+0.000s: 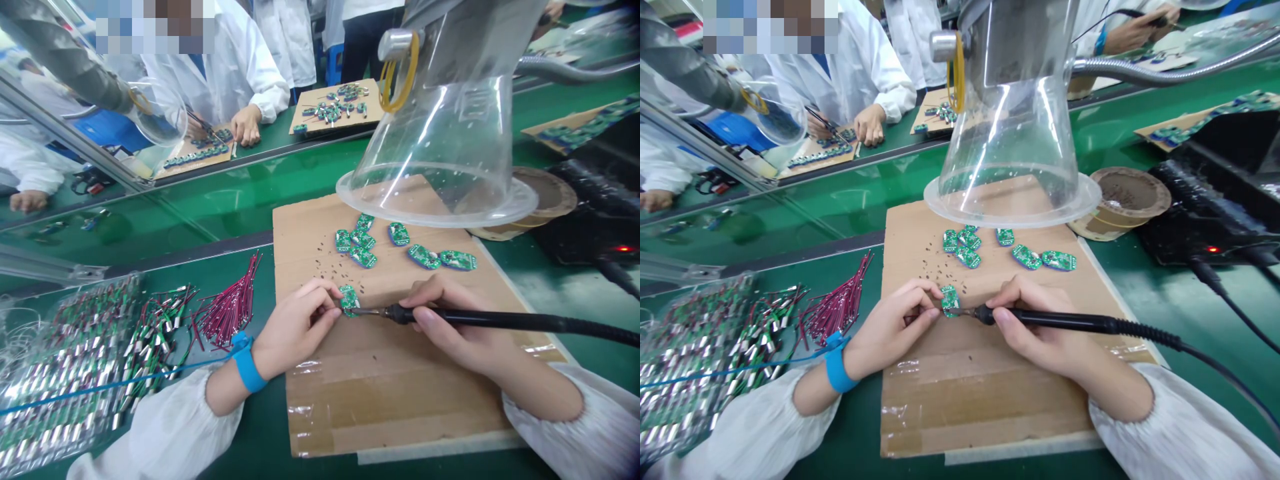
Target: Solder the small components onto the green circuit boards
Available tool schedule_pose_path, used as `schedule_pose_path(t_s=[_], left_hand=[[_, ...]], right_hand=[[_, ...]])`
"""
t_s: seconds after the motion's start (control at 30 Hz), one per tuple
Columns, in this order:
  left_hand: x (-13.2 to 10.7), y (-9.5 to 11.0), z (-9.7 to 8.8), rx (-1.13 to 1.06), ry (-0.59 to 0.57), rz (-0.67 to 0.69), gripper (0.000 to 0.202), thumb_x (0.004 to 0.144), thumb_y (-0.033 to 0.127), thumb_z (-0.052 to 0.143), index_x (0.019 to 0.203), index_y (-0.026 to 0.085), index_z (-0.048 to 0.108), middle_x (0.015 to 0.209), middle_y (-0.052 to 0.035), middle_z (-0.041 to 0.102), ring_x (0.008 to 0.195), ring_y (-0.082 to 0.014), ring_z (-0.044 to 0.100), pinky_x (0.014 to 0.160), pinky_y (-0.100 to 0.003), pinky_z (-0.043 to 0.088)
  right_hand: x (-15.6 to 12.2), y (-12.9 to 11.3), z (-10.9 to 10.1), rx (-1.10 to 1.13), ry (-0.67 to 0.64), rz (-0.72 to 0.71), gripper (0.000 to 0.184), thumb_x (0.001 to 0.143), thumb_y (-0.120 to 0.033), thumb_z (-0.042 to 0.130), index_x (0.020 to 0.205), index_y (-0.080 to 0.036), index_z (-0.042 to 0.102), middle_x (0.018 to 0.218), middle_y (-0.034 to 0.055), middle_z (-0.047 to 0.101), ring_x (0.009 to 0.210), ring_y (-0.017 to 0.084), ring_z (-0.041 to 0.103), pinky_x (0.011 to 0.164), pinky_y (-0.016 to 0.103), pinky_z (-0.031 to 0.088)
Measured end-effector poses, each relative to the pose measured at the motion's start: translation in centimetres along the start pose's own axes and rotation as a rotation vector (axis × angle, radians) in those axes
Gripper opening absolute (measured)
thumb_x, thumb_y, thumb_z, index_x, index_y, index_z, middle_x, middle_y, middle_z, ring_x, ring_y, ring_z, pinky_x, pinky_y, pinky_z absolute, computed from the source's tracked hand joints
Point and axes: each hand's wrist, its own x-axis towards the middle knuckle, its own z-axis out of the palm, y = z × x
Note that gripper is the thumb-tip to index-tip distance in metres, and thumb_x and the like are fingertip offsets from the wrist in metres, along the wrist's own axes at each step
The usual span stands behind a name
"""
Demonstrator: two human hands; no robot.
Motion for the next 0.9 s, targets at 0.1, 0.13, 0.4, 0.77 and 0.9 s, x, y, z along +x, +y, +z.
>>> schedule_pose_path(t_s=[0.1, 0.13, 0.4, 0.77, 0.9], left_hand=[[-0.01, -0.02, 0.03, -0.004, 0.001, -0.001, 0.014, 0.099, 0.016, 0.055, 0.085, 0.019, 0.054, 0.120, -0.0020, 0.063, 0.080, -0.0120, 0.056, 0.068, -0.027, 0.044], [-0.01, -0.03, 0.04, -0.004, 0.002, -0.001, 0.014, 0.099, 0.016, 0.056, 0.086, 0.019, 0.054, 0.120, -0.0017, 0.063, 0.079, -0.0118, 0.056, 0.068, -0.027, 0.044], [0.02, -0.01, 0.04, 0.003, 0.006, 0.004, 0.014, 0.099, 0.016, 0.055, 0.086, 0.018, 0.054, 0.121, -0.0031, 0.063, 0.082, -0.0125, 0.058, 0.069, -0.028, 0.045], [0.02, -0.06, 0.13, 0.014, 0.017, 0.008, 0.014, 0.099, 0.015, 0.055, 0.085, 0.019, 0.054, 0.120, -0.0042, 0.064, 0.080, -0.0131, 0.059, 0.066, -0.027, 0.045], [0.01, -0.06, 0.12, 0.020, 0.018, 0.012, 0.014, 0.099, 0.015, 0.055, 0.085, 0.019, 0.054, 0.120, -0.0041, 0.064, 0.079, -0.0128, 0.058, 0.066, -0.027, 0.045]], right_hand=[[0.08, 0.00, 0.04, 0.004, -0.004, 0.003, 0.005, 0.097, -0.025, 0.061, 0.102, -0.025, 0.064, 0.077, 0.0003, 0.065, 0.061, 0.014, 0.061, 0.055, 0.029, 0.048], [0.11, -0.03, 0.04, 0.001, -0.006, -0.001, 0.005, 0.097, -0.024, 0.061, 0.102, -0.025, 0.064, 0.077, 0.0002, 0.064, 0.061, 0.014, 0.062, 0.056, 0.029, 0.048], [0.15, -0.31, 0.05, -0.024, -0.004, -0.023, 0.007, 0.097, -0.024, 0.061, 0.103, -0.025, 0.063, 0.075, -0.0005, 0.063, 0.058, 0.014, 0.061, 0.053, 0.028, 0.046], [0.10, -0.32, -0.04, -0.002, -0.012, -0.035, 0.006, 0.096, -0.023, 0.062, 0.101, -0.025, 0.064, 0.078, 0.0008, 0.065, 0.060, 0.015, 0.063, 0.055, 0.030, 0.048], [0.16, -0.31, -0.05, -0.011, -0.012, -0.038, 0.006, 0.095, -0.022, 0.063, 0.100, -0.025, 0.063, 0.077, 0.0005, 0.065, 0.061, 0.015, 0.063, 0.056, 0.030, 0.048]])
